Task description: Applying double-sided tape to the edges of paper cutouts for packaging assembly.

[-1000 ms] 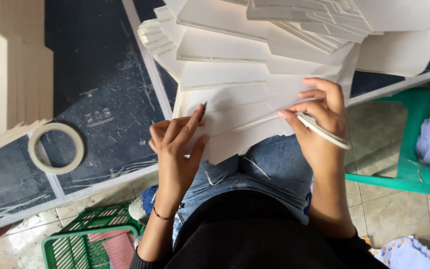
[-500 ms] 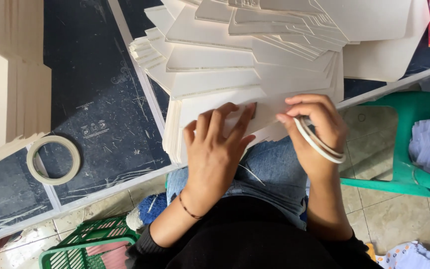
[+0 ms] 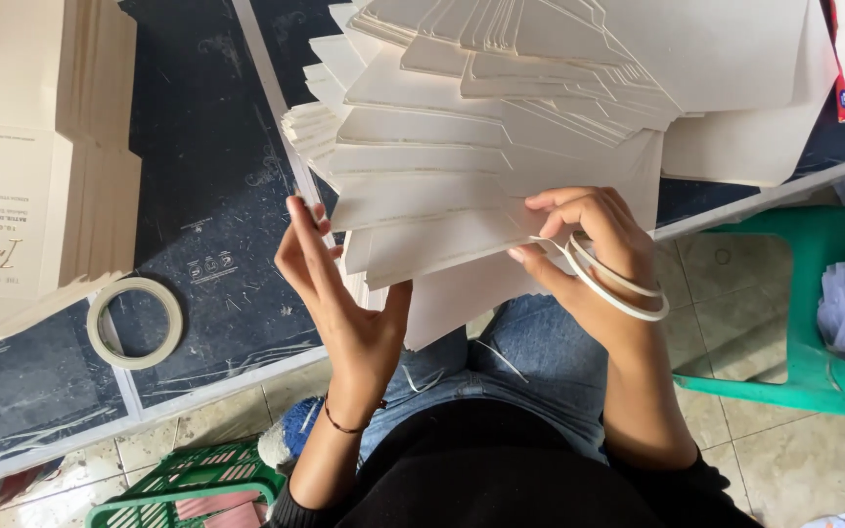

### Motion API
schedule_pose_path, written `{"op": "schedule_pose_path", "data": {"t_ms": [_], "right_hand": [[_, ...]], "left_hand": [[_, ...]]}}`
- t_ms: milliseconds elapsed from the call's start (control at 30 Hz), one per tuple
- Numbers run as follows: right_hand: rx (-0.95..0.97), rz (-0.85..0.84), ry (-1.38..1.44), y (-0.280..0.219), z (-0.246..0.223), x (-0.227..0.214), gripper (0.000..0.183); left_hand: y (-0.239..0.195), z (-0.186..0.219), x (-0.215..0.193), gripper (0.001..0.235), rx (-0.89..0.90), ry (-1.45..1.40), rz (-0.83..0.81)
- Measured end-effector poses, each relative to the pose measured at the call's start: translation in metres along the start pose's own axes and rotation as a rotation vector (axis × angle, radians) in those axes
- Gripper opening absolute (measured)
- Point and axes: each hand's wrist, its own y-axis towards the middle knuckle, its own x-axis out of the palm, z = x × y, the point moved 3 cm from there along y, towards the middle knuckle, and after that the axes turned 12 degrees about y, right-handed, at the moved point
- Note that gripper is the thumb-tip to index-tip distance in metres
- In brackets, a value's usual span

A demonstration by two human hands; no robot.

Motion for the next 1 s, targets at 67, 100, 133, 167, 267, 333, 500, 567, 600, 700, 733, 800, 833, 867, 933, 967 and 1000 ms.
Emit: {"op": "schedule_pose_path", "data": {"t_ms": [67, 100, 133, 167, 267, 333, 500, 567, 600, 700, 733, 800, 833, 867, 933, 967, 1000], "right_hand": [[0.022, 0.007, 0.034, 0.0, 0.0, -0.001, 0.034], [0.045, 0.013, 0.068, 0.001, 0.0, -0.001, 0.032], [0.04, 0.013, 0.067, 0.001, 0.003, 0.0, 0.032], [0.043, 0.075, 0.104, 0.001, 0.005, 0.0, 0.03], [0.053, 0.159, 0.152, -0.003, 0.015, 0.0, 0.028], [0.058, 0.183, 0.161, -0.009, 0.033, -0.003, 0.028], [0.002, 0.384, -0.012, -0.001, 0.045, -0.008, 0.03], [0.015, 0.314, -0.037, 0.009, 0.027, 0.008, 0.027], [0.032, 0.244, -0.062, 0.014, 0.019, 0.016, 0.03], [0.048, 0.307, -0.075, 0.011, 0.025, 0.028, 0.03], [0.047, 0.303, -0.074, 0.009, 0.04, 0.023, 0.03], [-0.062, 0.616, -0.124, 0.0, 0.065, 0.005, 0.035], [-0.06, 0.616, -0.125, 0.002, 0.071, -0.001, 0.035], [-0.093, 0.689, -0.075, 0.002, 0.076, -0.008, 0.037], [-0.128, 0.768, -0.031, 0.005, 0.078, -0.012, 0.039], [-0.126, 0.747, -0.035, 0.007, 0.076, -0.007, 0.038], [-0.124, 0.727, -0.038, 0.008, 0.073, -0.002, 0.038]], "left_hand": [[0.002, 0.002, -0.003, 0.106, -0.036, -0.135, -0.021], [0.004, 0.002, -0.003, 0.101, -0.072, -0.269, -0.043], [0.002, -0.007, 0.002, 0.101, -0.07, -0.27, -0.038], [-0.001, -0.014, 0.007, 0.108, -0.02, -0.402, -0.06], [0.006, -0.01, 0.006, 0.105, 0.064, -0.5, -0.104], [0.013, -0.001, 0.004, 0.098, 0.099, -0.468, -0.125], [0.015, 0.002, 0.006, 0.083, 0.079, -0.185, -0.071], [0.01, 0.003, 0.01, 0.083, 0.085, -0.177, -0.064], [0.008, 0.004, 0.012, 0.083, 0.089, -0.168, -0.059], [-0.002, 0.008, 0.017, 0.079, 0.132, -0.178, -0.032], [-0.005, 0.007, 0.018, 0.079, 0.129, -0.177, -0.029], [-0.011, 0.006, 0.024, 0.079, 0.107, -0.173, -0.091], [-0.014, 0.005, 0.024, 0.079, 0.107, -0.174, -0.094], [-0.017, 0.005, 0.025, 0.078, 0.109, -0.164, -0.108], [-0.022, 0.004, 0.03, 0.077, 0.117, -0.161, -0.124], [-0.026, 0.003, 0.033, 0.076, 0.144, -0.096, -0.115], [-0.031, 0.003, 0.036, 0.075, 0.171, -0.032, -0.105]]}}
